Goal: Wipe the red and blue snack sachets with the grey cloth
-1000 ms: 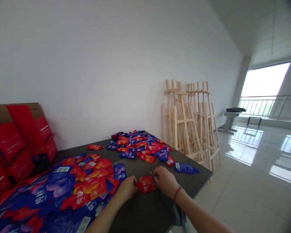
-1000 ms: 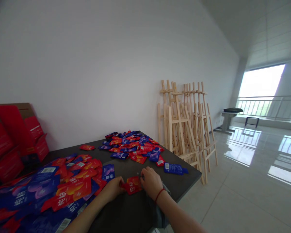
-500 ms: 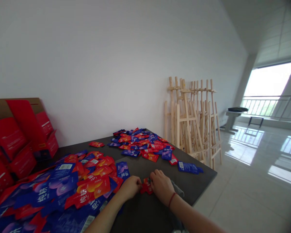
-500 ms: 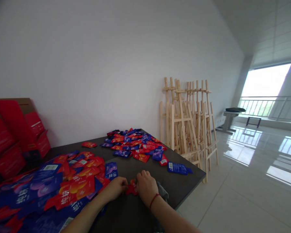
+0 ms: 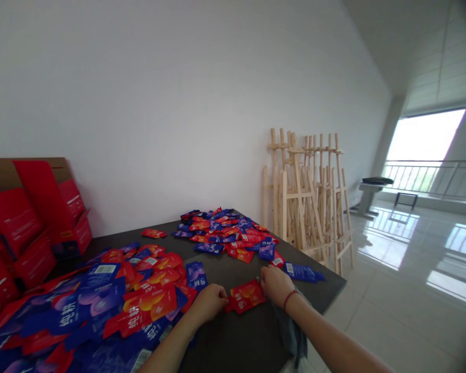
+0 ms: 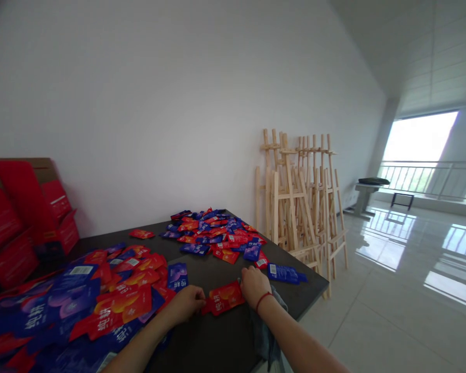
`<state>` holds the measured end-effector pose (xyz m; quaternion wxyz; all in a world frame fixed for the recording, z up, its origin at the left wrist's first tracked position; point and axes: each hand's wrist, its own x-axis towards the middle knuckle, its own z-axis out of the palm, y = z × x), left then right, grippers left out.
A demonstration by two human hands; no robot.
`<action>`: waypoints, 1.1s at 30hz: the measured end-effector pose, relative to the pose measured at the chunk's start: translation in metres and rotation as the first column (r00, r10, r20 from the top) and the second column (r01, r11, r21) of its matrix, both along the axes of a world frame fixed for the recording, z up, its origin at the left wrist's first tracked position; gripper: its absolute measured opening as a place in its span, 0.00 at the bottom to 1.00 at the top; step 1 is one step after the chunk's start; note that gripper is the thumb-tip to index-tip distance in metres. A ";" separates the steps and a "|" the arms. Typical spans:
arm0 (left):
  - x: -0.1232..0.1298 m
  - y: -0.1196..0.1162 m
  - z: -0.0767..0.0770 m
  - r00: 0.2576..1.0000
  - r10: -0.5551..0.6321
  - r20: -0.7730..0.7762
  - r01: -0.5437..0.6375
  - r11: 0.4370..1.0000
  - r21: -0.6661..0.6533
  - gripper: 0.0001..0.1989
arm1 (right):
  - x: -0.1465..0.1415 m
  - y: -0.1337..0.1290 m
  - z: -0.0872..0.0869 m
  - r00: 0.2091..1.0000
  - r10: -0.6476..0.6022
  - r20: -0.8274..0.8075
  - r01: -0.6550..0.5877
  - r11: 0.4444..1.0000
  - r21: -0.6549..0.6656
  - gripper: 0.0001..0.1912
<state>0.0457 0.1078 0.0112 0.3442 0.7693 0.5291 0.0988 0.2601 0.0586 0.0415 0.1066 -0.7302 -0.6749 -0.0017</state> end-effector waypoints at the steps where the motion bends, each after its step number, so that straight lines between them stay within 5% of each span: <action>1: 0.000 0.000 -0.001 1.000 0.001 0.007 -0.001 1.000 -0.004 0.07 | -0.007 0.000 0.003 1.000 0.024 -0.003 -0.024 1.000 0.010 0.09; 6: -0.001 0.001 -0.005 0.999 -0.003 0.039 0.004 1.000 -0.024 0.07 | -0.057 0.002 0.003 0.968 0.248 -0.045 -0.248 0.969 0.011 0.05; 9: -0.002 0.001 -0.006 0.999 0.000 0.046 0.001 1.000 -0.030 0.07 | -0.070 0.006 -0.005 0.965 0.257 -0.056 -0.257 0.966 0.012 0.06; 20: 0.000 0.004 0.001 0.998 0.004 0.060 0.003 0.995 -0.103 0.05 | 0.003 0.016 -0.027 0.995 -0.017 -0.102 0.023 0.998 0.053 0.06; 33: 0.001 0.009 -0.002 0.998 0.002 0.070 0.007 0.992 -0.125 0.05 | 0.004 0.003 -0.038 0.992 0.008 -0.125 0.017 0.980 0.197 0.05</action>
